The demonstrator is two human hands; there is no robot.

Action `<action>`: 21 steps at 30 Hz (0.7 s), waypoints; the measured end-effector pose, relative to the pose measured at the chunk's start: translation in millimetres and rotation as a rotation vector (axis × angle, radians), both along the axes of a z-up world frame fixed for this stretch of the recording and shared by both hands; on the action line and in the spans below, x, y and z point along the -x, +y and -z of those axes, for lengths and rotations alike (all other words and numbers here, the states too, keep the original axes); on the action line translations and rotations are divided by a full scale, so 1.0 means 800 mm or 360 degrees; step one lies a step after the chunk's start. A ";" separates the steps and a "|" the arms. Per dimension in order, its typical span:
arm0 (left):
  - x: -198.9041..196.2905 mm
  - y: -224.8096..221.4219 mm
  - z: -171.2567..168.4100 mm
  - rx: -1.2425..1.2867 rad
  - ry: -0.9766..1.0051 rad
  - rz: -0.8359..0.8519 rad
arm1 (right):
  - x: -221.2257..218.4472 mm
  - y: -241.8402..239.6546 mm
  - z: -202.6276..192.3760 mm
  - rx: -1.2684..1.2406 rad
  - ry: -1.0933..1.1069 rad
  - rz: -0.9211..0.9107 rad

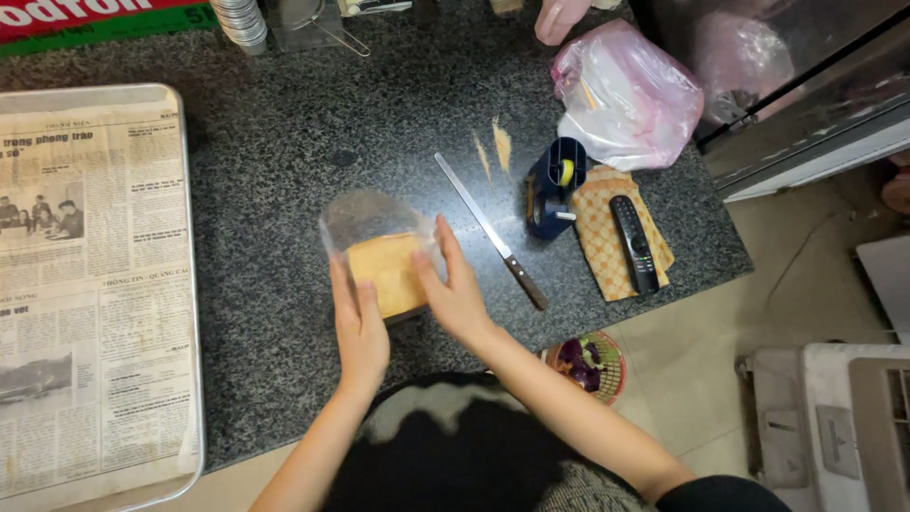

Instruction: The person slices a loaf of bread into a single thick piece using a knife, places the piece into a plastic bag, and then seals the bag with tape.

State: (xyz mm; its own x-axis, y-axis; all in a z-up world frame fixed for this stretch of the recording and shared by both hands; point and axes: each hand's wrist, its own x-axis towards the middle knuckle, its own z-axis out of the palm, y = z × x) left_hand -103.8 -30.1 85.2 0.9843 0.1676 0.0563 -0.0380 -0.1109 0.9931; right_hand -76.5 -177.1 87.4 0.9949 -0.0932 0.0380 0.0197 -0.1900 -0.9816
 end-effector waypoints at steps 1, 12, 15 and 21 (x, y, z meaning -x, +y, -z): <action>0.001 -0.004 -0.001 0.0006 0.0000 -0.0001 | 0.004 0.000 -0.001 0.0006 0.0000 -0.0001; 0.007 -0.011 0.004 -0.0155 -0.0099 -0.0072 | 0.030 0.006 -0.025 0.0746 -0.0526 -0.0252; 0.004 -0.008 0.003 -0.0154 -0.0127 -0.0059 | 0.039 0.014 -0.049 0.1033 -0.0597 -0.0382; 0.009 0.003 0.002 -0.0187 -0.0275 0.0071 | 0.044 0.015 -0.049 0.1086 -0.0654 -0.0543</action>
State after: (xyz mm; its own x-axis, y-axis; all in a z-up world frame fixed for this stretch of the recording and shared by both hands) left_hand -110.6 -27.7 83.6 0.9646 0.1063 0.2415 -0.2141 -0.2198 0.9518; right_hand -111.9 -165.0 126.9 0.8595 0.3820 0.3396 0.5110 -0.6541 -0.5577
